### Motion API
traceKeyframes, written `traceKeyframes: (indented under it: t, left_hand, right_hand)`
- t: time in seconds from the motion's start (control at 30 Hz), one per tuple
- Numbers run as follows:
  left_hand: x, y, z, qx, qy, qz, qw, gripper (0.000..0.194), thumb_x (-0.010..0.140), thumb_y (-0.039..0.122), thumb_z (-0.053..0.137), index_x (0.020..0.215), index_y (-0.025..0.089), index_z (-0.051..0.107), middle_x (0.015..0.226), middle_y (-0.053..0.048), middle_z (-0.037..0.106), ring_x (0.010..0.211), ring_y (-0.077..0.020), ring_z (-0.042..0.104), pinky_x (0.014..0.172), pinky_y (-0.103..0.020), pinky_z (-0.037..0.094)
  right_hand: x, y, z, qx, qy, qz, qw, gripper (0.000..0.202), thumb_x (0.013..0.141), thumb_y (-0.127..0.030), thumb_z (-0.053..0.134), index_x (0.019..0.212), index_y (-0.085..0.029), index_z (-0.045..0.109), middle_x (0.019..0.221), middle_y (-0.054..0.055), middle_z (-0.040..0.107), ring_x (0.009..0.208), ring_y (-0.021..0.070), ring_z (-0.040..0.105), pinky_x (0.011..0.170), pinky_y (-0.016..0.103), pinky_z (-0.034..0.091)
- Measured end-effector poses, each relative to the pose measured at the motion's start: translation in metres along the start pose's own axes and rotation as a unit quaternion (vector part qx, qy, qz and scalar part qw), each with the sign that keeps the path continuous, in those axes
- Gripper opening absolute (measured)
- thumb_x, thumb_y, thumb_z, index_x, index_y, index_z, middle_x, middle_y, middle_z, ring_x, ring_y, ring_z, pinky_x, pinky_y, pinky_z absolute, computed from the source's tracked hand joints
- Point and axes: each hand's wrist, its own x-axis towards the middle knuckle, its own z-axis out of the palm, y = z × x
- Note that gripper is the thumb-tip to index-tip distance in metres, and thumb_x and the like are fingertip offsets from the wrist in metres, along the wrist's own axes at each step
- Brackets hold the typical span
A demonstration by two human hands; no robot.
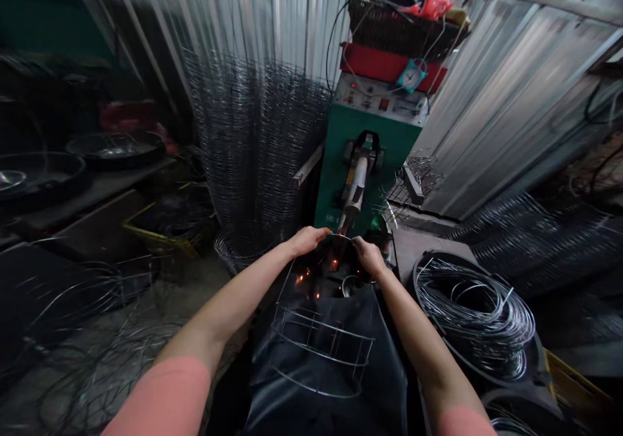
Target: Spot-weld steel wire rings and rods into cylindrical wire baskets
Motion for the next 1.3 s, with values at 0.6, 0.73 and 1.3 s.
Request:
traceKeyframes:
  t: [0.6,0.73,1.3]
  left_hand:
    - [0.003,-0.001,-0.005,-0.051,0.011,-0.008,0.999,0.031,0.08,0.024,0.047,0.107,0.019,0.063,0.098,-0.006,0.069,0.091,-0.0193,0.062,0.081,-0.025,0.043]
    - [0.002,-0.002,-0.005,-0.052,-0.003,0.004,0.999,0.034,0.082,0.024,0.044,0.11,0.017,0.06,0.103,-0.007,0.067,0.095,-0.0193,0.061,0.083,-0.026,0.042]
    - [-0.016,0.002,-0.03,-0.096,-0.035,-0.066,0.993,0.052,0.079,0.044,0.047,0.125,0.02,0.05,0.087,-0.004,0.067,0.075,-0.0181,0.061,0.073,-0.028,0.045]
  right_hand:
    - [0.01,0.004,0.006,0.117,0.014,-0.009,0.993,0.022,0.086,-0.031,0.04,0.091,-0.022,0.059,0.074,0.003,0.065,0.068,0.0178,0.06,0.06,0.023,0.039]
    - [0.009,0.005,0.009,0.153,0.031,-0.006,0.988,0.024,0.083,-0.035,0.041,0.089,-0.021,0.06,0.072,0.003,0.064,0.067,0.0173,0.059,0.06,0.023,0.039]
    - [-0.035,0.023,-0.014,0.146,0.051,0.057,0.986,0.028,0.085,-0.038,0.043,0.097,-0.021,0.062,0.094,0.005,0.067,0.088,0.019,0.061,0.075,0.026,0.045]
